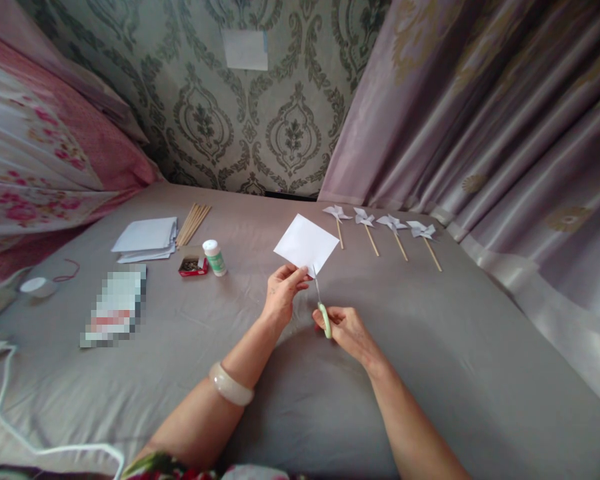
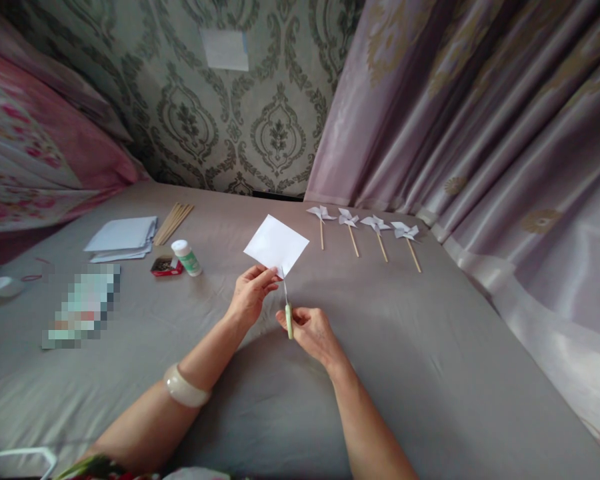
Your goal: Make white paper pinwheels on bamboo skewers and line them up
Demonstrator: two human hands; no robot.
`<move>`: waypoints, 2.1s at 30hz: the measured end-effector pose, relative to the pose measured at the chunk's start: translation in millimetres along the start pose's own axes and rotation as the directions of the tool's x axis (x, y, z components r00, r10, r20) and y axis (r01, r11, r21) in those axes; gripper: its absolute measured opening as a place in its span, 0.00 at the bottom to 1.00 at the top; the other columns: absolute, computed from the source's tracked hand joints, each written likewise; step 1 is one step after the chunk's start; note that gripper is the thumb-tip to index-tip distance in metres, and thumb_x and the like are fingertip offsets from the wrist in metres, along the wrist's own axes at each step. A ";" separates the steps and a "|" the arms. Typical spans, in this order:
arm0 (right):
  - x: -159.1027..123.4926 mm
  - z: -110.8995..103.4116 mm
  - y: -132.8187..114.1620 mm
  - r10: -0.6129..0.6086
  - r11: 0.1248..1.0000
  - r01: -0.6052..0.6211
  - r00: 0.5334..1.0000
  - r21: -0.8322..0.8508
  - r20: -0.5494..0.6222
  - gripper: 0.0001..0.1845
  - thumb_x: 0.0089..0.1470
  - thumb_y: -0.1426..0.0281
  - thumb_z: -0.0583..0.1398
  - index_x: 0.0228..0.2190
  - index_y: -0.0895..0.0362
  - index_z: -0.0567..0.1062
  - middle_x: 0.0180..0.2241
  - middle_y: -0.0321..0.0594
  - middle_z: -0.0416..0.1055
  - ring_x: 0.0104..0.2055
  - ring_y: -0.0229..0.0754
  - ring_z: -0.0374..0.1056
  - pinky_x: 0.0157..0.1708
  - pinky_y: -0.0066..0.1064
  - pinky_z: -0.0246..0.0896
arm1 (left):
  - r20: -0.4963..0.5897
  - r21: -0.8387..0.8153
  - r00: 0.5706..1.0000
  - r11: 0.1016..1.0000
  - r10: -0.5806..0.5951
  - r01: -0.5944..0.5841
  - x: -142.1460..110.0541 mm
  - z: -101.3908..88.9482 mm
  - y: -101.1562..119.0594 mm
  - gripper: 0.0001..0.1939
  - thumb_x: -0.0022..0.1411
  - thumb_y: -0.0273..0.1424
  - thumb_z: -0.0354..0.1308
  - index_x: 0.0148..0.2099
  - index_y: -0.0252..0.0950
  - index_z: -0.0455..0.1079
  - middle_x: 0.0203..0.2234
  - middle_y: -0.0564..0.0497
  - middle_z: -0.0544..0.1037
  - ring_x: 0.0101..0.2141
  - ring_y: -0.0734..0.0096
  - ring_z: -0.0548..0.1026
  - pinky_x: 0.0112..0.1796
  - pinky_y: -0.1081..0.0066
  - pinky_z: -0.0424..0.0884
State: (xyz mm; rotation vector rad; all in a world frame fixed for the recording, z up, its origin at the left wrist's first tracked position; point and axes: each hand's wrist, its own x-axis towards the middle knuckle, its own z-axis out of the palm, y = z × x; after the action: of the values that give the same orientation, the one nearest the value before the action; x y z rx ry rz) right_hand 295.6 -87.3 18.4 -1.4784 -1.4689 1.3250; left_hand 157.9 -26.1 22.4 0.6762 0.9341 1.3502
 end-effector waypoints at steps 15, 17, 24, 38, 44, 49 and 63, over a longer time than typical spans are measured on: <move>0.2 -0.3 -5.7 0.065 0.998 -0.065 0.998 -0.006 0.002 0.27 0.41 0.46 0.61 0.16 0.58 0.69 0.16 0.32 0.61 0.20 0.32 0.52 0.20 0.27 0.45 | 0.018 -0.021 1.000 1.000 0.011 -0.011 -0.4 1.6 -2.9 0.15 0.42 0.37 0.69 0.25 0.33 0.68 0.22 0.52 0.73 0.26 0.76 0.71 0.29 0.75 0.66; -0.1 -0.5 -6.4 0.067 0.998 -0.067 0.998 -0.009 0.003 0.27 0.41 0.46 0.62 0.16 0.58 0.69 0.16 0.32 0.61 0.20 0.32 0.51 0.20 0.27 0.45 | 0.016 -0.022 1.000 1.000 0.014 -0.014 -0.5 1.8 -3.1 0.15 0.42 0.37 0.69 0.25 0.33 0.68 0.22 0.52 0.73 0.26 0.76 0.71 0.29 0.75 0.66; -0.2 -0.4 -9.5 0.086 0.996 -0.086 0.996 -0.011 -0.018 0.26 0.40 0.46 0.62 0.16 0.58 0.69 0.15 0.33 0.62 0.19 0.32 0.51 0.19 0.28 0.45 | 0.021 -0.023 1.000 1.000 0.019 -0.018 -0.8 2.5 -3.4 0.14 0.42 0.36 0.69 0.25 0.33 0.68 0.22 0.52 0.74 0.26 0.76 0.71 0.28 0.75 0.66; 1.6 2.0 -2.8 0.042 0.999 -0.043 0.997 -0.005 -0.064 0.24 0.42 0.50 0.63 0.15 0.58 0.69 0.15 0.33 0.63 0.19 0.32 0.53 0.20 0.27 0.47 | 0.034 -0.036 0.999 0.999 0.027 -0.026 -1.5 2.4 -1.9 0.13 0.43 0.35 0.68 0.25 0.33 0.69 0.22 0.52 0.73 0.25 0.77 0.70 0.29 0.75 0.66; 2.4 3.1 -0.9 0.021 1.000 -0.022 0.997 -0.021 -0.080 0.24 0.42 0.51 0.62 0.14 0.58 0.68 0.15 0.33 0.63 0.20 0.33 0.53 0.21 0.27 0.48 | 0.036 -0.043 0.999 0.999 0.027 -0.026 -0.8 2.3 -2.1 0.13 0.43 0.35 0.69 0.24 0.33 0.68 0.22 0.52 0.73 0.25 0.77 0.70 0.29 0.75 0.66; 3.4 2.7 -0.2 0.017 0.999 -0.020 0.996 -0.037 -0.085 0.23 0.43 0.52 0.62 0.14 0.58 0.68 0.15 0.33 0.63 0.20 0.33 0.54 0.22 0.27 0.48 | 0.046 -0.045 0.998 0.999 0.030 -0.028 -1.0 1.9 -2.2 0.13 0.43 0.35 0.69 0.24 0.33 0.69 0.22 0.52 0.73 0.25 0.77 0.71 0.29 0.75 0.66; 3.8 3.5 4.0 0.005 1.000 -0.003 0.997 0.025 -0.083 0.22 0.43 0.54 0.64 0.16 0.58 0.67 0.16 0.32 0.61 0.21 0.33 0.55 0.21 0.27 0.48 | 0.057 -0.075 0.998 0.997 -0.003 0.007 1.3 1.5 -2.9 0.14 0.42 0.35 0.70 0.24 0.32 0.69 0.21 0.52 0.73 0.24 0.78 0.70 0.29 0.74 0.67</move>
State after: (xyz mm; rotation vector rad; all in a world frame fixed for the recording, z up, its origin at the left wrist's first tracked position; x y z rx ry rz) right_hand 293.0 -84.9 13.0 -1.5030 -1.3923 1.2652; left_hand 160.6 -25.0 20.4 0.6508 0.8351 1.3487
